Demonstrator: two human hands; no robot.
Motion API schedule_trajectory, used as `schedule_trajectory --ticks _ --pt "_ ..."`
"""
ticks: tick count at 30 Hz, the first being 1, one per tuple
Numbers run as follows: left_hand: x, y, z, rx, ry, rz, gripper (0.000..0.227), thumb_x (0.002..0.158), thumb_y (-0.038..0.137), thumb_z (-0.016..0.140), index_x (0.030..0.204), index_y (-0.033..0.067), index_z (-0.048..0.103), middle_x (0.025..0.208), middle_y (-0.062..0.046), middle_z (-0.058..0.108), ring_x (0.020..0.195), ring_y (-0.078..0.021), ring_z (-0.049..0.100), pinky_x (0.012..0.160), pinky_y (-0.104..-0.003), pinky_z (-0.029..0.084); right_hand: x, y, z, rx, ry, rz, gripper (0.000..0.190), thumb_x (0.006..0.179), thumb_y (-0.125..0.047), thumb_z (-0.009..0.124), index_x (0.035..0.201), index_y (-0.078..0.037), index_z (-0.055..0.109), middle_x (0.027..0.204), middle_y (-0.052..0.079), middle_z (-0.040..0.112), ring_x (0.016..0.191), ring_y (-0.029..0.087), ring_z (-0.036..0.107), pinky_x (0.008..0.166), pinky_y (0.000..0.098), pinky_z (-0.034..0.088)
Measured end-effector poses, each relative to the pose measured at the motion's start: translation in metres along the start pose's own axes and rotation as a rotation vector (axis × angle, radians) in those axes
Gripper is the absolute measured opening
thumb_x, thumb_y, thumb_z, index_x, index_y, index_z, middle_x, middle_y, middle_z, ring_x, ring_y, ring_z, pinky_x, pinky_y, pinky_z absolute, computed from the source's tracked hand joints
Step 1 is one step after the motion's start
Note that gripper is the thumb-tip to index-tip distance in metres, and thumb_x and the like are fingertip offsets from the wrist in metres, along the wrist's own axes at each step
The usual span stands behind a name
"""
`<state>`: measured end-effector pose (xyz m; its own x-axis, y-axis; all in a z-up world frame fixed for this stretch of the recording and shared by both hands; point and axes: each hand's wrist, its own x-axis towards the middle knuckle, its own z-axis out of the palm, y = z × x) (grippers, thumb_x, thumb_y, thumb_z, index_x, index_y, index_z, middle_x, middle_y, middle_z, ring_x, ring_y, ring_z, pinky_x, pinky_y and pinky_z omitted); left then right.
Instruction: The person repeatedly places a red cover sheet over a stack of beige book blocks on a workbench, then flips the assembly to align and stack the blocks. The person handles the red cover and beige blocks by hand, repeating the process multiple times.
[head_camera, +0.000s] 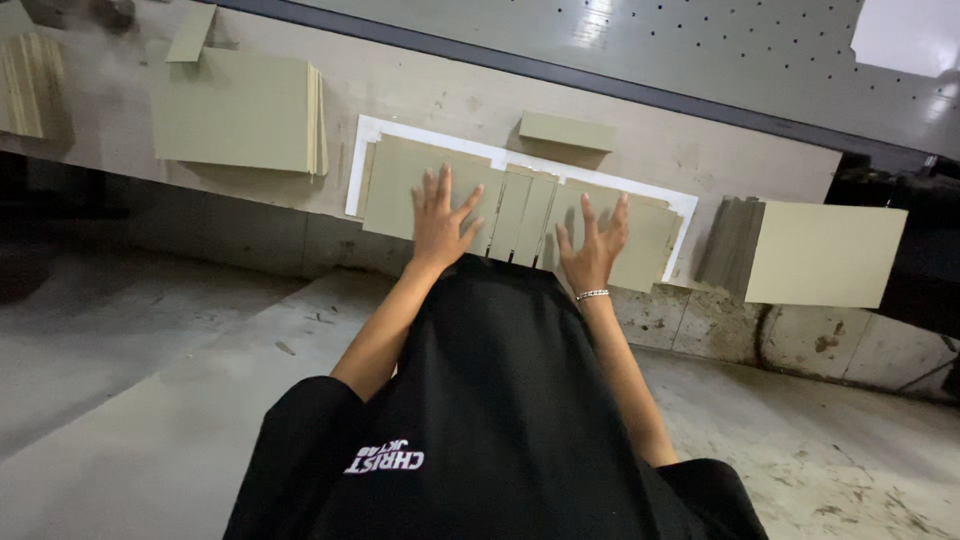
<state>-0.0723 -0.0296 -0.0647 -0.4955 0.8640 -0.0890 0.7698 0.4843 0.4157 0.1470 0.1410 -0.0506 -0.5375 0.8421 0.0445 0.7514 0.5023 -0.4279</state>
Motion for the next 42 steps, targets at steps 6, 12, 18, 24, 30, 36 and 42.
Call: schedule_trajectory --ticks 6,12,18,24,30,36,42 --pt "0.035 0.028 -0.011 0.022 0.061 0.148 0.046 0.099 0.052 0.064 0.144 0.0402 0.059 0.171 -0.013 0.008 0.153 -0.0503 0.005 0.117 -0.07 0.02 0.001 0.002 0.002 -0.041 0.048 -0.021 0.077 0.088 -0.034 0.084 0.155 -0.029 0.045 0.161 0.026 0.018 0.15 0.047 0.018 0.115 0.0642 0.022" --pt "0.039 0.046 -0.016 0.101 -0.059 0.216 0.058 0.09 0.055 0.073 0.144 0.0382 0.06 0.172 -0.012 0.009 0.155 -0.0482 0.004 0.117 -0.073 0.018 -0.009 0.019 0.0 -0.08 0.077 -0.033 0.079 0.084 -0.032 0.085 0.154 -0.025 0.048 0.157 0.03 0.022 0.148 0.05 0.022 0.113 0.0635 0.023" --pt "0.037 0.049 -0.014 0.069 -0.074 0.163 0.061 0.091 0.054 0.073 0.147 0.0337 0.058 0.171 -0.015 0.005 0.154 -0.0499 0.002 0.117 -0.075 0.014 -0.014 0.015 -0.015 -0.037 -0.007 0.079 0.076 0.087 -0.032 0.084 0.153 -0.026 0.047 0.16 0.029 0.017 0.15 0.05 0.015 0.116 0.0674 0.02" --pt "0.041 0.057 -0.02 0.05 -0.058 0.103 0.06 0.091 0.053 0.075 0.143 0.0264 0.063 0.171 -0.018 0.004 0.154 -0.0499 0.002 0.116 -0.075 0.016 -0.013 0.006 -0.014 -0.102 -0.088 -0.008 0.083 0.084 -0.049 0.082 0.155 -0.033 0.044 0.162 0.033 0.009 0.15 0.054 0.003 0.114 0.0732 0.013" --pt "0.034 0.042 -0.028 0.006 0.024 0.023 0.062 0.099 0.047 0.068 0.155 0.0309 0.048 0.169 -0.019 0.007 0.153 -0.0504 0.013 0.112 -0.075 0.027 0.002 0.019 -0.018 -0.045 -0.101 0.024 0.075 0.082 -0.032 0.085 0.15 -0.034 0.052 0.165 0.027 0.009 0.153 0.049 0.0 0.115 0.0728 0.013" --pt "-0.007 0.001 -0.017 -0.107 0.182 -0.124 0.052 0.102 0.039 0.066 0.149 0.0175 0.056 0.167 -0.022 0.014 0.15 -0.0534 0.015 0.111 -0.075 0.022 0.098 0.062 -0.034 0.127 0.269 -0.079 0.067 0.098 -0.039 0.077 0.155 -0.025 0.043 0.165 0.02 0.015 0.153 0.038 0.018 0.119 0.0592 0.027" --pt "-0.041 0.009 -0.038 -0.059 0.273 -0.165 0.013 0.085 0.017 0.085 0.083 0.0104 0.075 0.158 -0.008 0.047 0.146 -0.0505 0.037 0.113 -0.071 0.033 0.229 0.116 -0.042 -0.088 0.229 0.0 0.087 0.1 -0.036 0.086 0.164 -0.02 0.03 0.165 0.018 0.01 0.151 0.041 0.024 0.119 0.0543 0.039"
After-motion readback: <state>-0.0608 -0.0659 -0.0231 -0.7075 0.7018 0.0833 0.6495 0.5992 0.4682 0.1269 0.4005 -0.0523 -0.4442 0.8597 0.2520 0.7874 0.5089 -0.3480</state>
